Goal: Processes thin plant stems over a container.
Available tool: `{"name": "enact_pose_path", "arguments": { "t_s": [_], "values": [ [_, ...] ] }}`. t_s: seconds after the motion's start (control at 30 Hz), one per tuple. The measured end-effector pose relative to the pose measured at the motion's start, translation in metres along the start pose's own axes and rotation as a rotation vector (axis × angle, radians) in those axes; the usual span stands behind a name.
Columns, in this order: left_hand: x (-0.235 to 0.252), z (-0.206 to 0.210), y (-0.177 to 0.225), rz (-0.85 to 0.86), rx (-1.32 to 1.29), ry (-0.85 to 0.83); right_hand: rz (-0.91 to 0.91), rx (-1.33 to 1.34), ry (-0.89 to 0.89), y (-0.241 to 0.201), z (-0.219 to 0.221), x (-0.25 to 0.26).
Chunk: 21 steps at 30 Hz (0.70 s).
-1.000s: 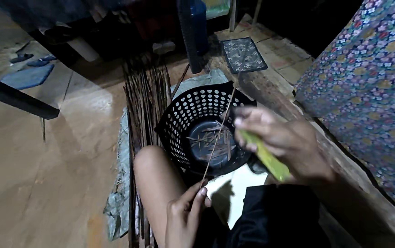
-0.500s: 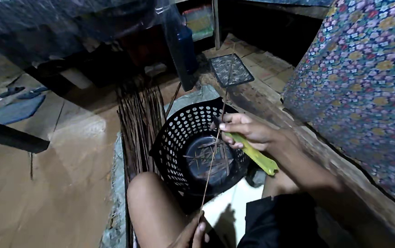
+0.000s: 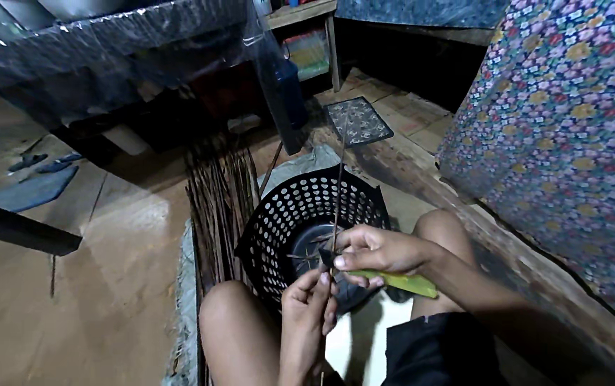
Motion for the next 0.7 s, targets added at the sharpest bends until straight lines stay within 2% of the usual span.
{"name": "enact_pose_path", "arguments": {
  "t_s": [0.27, 0.4, 0.57, 0.7],
  "values": [
    [-0.019, -0.002, -0.003, 0.168, 0.176, 0.077, 0.013, -0.069, 0.008, -0.013, -0.01, 0.0],
    [-0.026, -0.004, 0.001, 0.141, 0.194, 0.066, 0.027, -0.094, 0.06, -0.027, -0.019, 0.002],
    [-0.031, -0.008, 0.002, -0.01, 0.119, 0.038, -0.076, -0.038, 0.28, -0.035, -0.056, 0.013],
    [-0.039, -0.015, -0.005, -0.117, 0.035, 0.023, -0.21, 0.045, 0.59, -0.055, -0.105, 0.017]
  ]
}}
Point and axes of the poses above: each hand's wrist, its own x-axis towards the middle knuckle, its own z-axis out of the palm, y = z × x, the point moved 2 cm from there along x, towards the middle knuckle, and after that the axes turned 2 degrees about y, right-handed, at the moved point
